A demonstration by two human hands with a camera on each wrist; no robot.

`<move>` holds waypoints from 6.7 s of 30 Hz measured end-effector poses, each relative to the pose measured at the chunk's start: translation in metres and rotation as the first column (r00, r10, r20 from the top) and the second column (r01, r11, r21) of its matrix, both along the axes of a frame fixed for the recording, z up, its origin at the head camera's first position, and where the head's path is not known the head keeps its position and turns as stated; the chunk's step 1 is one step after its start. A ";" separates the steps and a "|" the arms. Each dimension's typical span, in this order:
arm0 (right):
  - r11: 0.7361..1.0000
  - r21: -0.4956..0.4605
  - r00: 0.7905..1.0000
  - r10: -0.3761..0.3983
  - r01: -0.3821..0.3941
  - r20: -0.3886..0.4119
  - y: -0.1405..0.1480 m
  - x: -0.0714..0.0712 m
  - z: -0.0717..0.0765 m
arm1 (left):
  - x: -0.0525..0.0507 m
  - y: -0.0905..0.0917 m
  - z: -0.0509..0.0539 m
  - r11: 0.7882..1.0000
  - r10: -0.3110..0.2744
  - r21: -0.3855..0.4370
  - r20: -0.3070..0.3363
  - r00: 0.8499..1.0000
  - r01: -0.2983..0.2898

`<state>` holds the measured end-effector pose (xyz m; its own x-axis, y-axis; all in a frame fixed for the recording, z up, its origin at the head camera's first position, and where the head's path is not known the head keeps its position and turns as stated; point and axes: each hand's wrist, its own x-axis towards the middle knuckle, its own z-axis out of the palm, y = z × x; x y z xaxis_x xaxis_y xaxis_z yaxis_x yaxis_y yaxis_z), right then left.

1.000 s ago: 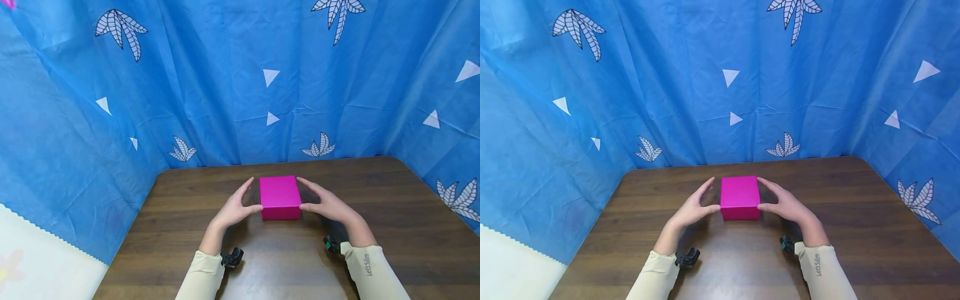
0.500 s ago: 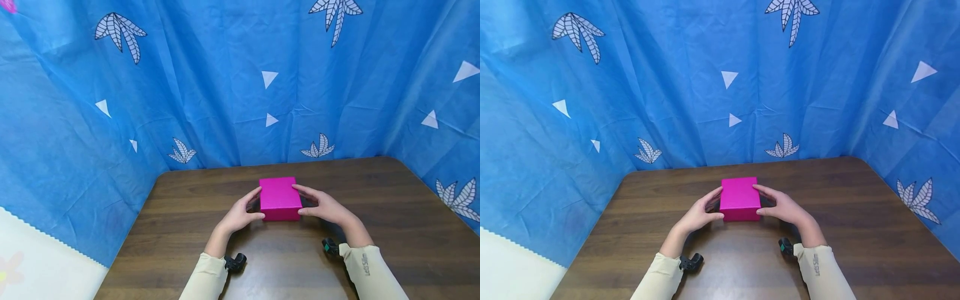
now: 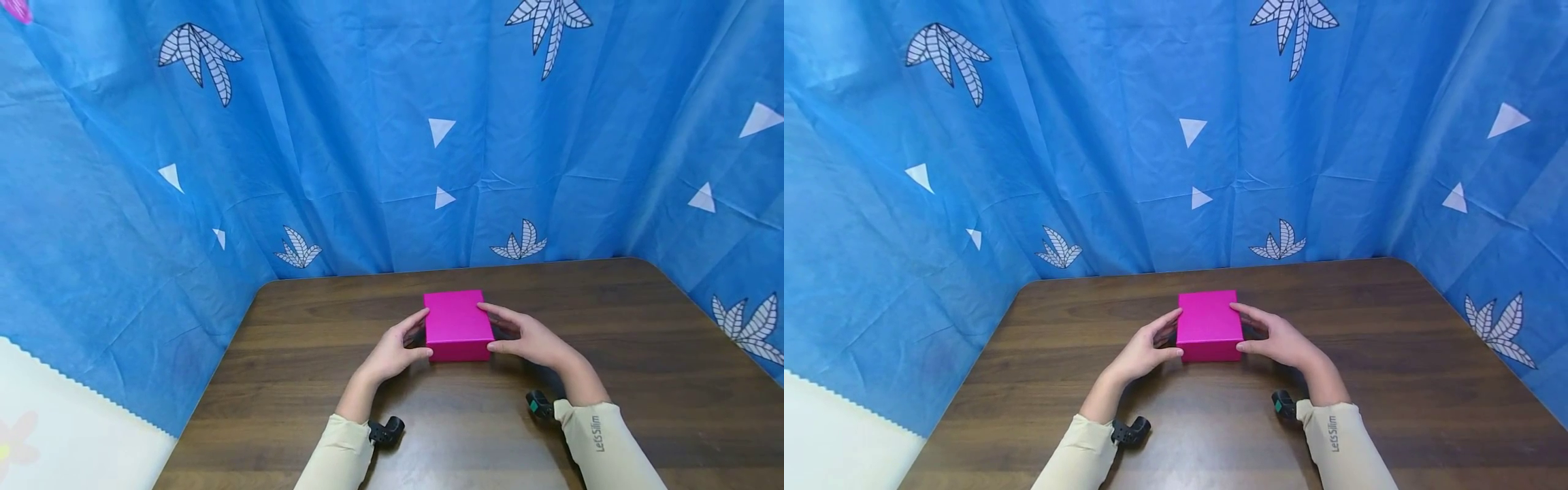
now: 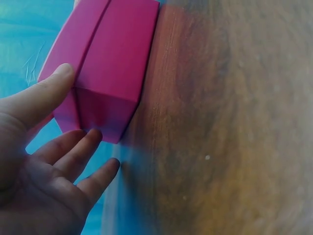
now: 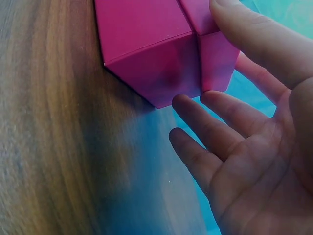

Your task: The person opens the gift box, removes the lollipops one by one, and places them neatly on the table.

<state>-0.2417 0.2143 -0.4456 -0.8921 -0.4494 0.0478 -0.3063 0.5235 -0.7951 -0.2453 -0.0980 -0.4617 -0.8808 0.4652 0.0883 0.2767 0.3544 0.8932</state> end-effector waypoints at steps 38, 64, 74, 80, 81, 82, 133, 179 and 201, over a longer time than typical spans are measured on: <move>0.999 -0.023 0.995 -0.041 0.039 -0.093 -0.004 0.005 0.022 | 0.003 0.004 0.025 0.996 0.025 0.083 -0.044 0.999 -0.021; 0.997 -0.051 0.980 -0.060 0.051 -0.190 -0.007 0.012 0.039 | 0.009 0.002 0.041 0.968 0.063 0.246 -0.055 0.997 -0.048; 0.967 0.004 0.854 -0.224 0.256 -0.470 -0.017 0.012 0.039 | 0.013 0.003 0.044 0.964 0.060 0.265 -0.094 0.994 -0.033; 0.941 -0.012 0.790 -0.291 0.339 -0.540 -0.020 0.014 0.039 | 0.012 0.002 0.044 0.970 0.032 0.244 -0.095 0.995 -0.008; 0.935 -0.016 0.776 -0.303 0.354 -0.552 -0.020 0.014 0.039 | 0.012 0.002 0.044 0.971 0.022 0.240 -0.091 0.996 0.001; 0.930 -0.020 0.765 -0.314 0.367 -0.563 -0.020 0.014 0.039 | 0.012 0.001 0.044 0.972 0.012 0.236 -0.089 0.996 0.009; 0.835 -0.353 0.873 -0.479 0.421 -0.091 -0.028 0.017 0.043 | 0.021 0.019 0.055 0.922 0.148 0.374 -0.087 0.985 -0.105; 0.957 -0.248 0.923 -0.224 0.148 -0.313 -0.056 0.014 0.035 | 0.021 -0.004 0.064 0.796 0.303 0.482 0.208 0.930 -0.367; 0.947 -0.238 0.921 -0.279 0.217 -0.271 -0.106 0.023 0.033 | 0.009 -0.025 0.063 0.740 0.485 0.426 0.196 0.852 -0.520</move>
